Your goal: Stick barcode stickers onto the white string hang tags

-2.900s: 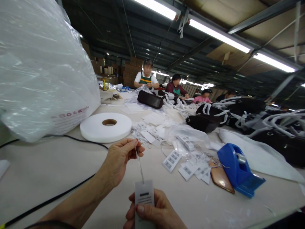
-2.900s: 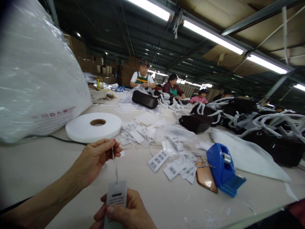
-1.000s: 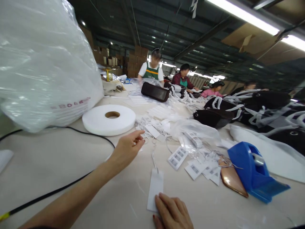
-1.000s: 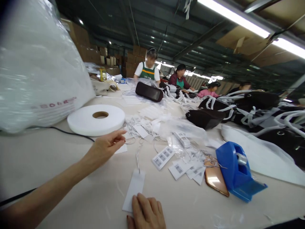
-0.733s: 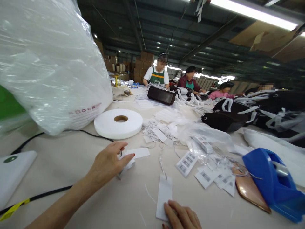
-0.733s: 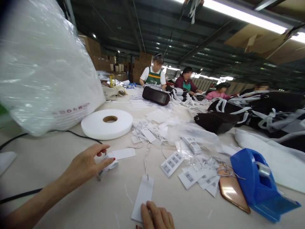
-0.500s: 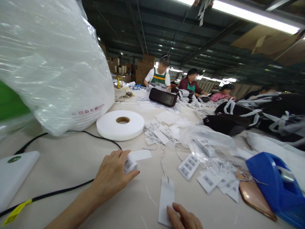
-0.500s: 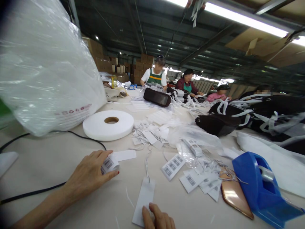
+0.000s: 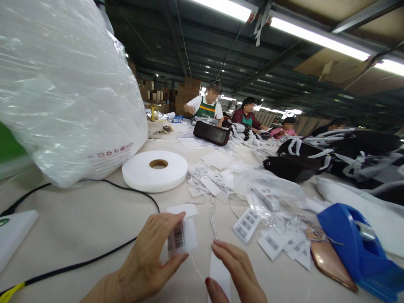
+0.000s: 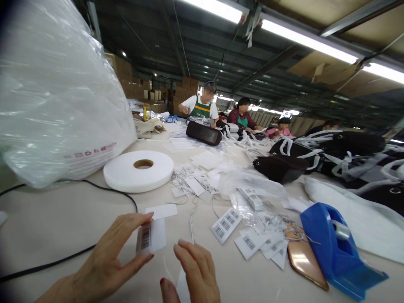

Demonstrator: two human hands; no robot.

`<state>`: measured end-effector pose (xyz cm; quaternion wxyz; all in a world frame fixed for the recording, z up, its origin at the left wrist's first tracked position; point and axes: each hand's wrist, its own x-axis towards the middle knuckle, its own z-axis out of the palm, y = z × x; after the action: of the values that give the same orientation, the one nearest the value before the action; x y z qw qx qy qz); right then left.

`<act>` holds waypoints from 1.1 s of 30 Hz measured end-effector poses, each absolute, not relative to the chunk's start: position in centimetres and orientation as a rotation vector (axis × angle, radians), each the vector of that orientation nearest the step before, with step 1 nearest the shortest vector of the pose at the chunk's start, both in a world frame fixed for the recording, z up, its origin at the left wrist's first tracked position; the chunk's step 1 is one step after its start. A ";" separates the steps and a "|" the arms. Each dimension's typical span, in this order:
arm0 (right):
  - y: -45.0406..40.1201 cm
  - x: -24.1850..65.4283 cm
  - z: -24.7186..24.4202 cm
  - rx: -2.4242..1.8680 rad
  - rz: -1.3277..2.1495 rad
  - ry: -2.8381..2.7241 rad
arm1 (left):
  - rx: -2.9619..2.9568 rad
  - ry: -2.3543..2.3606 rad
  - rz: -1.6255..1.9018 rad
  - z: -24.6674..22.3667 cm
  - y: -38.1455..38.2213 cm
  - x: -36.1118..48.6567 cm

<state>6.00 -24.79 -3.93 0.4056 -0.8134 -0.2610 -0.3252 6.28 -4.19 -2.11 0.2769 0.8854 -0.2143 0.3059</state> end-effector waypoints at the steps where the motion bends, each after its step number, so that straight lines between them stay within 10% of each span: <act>1: -24.3 6.5 -3.1 -2.013 -0.768 -0.674 | 2.353 -0.620 0.785 -2.2 -4.4 6.0; 11: -23.4 8.9 -1.0 -1.473 0.302 -0.331 | 2.270 -0.749 0.836 -2.1 -4.9 5.0; 27: -19.7 7.1 -2.5 -1.072 0.278 -0.092 | 1.628 -0.205 0.219 -0.4 -5.7 5.5; 33: -21.0 6.8 -3.0 -1.744 -0.498 -0.143 | 1.419 -0.070 -0.035 0.0 -5.5 5.4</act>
<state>6.80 -21.04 -2.95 0.6142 -0.7565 -0.0621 -0.2160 5.41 -5.51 0.00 0.7580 0.6512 -0.0322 -0.0162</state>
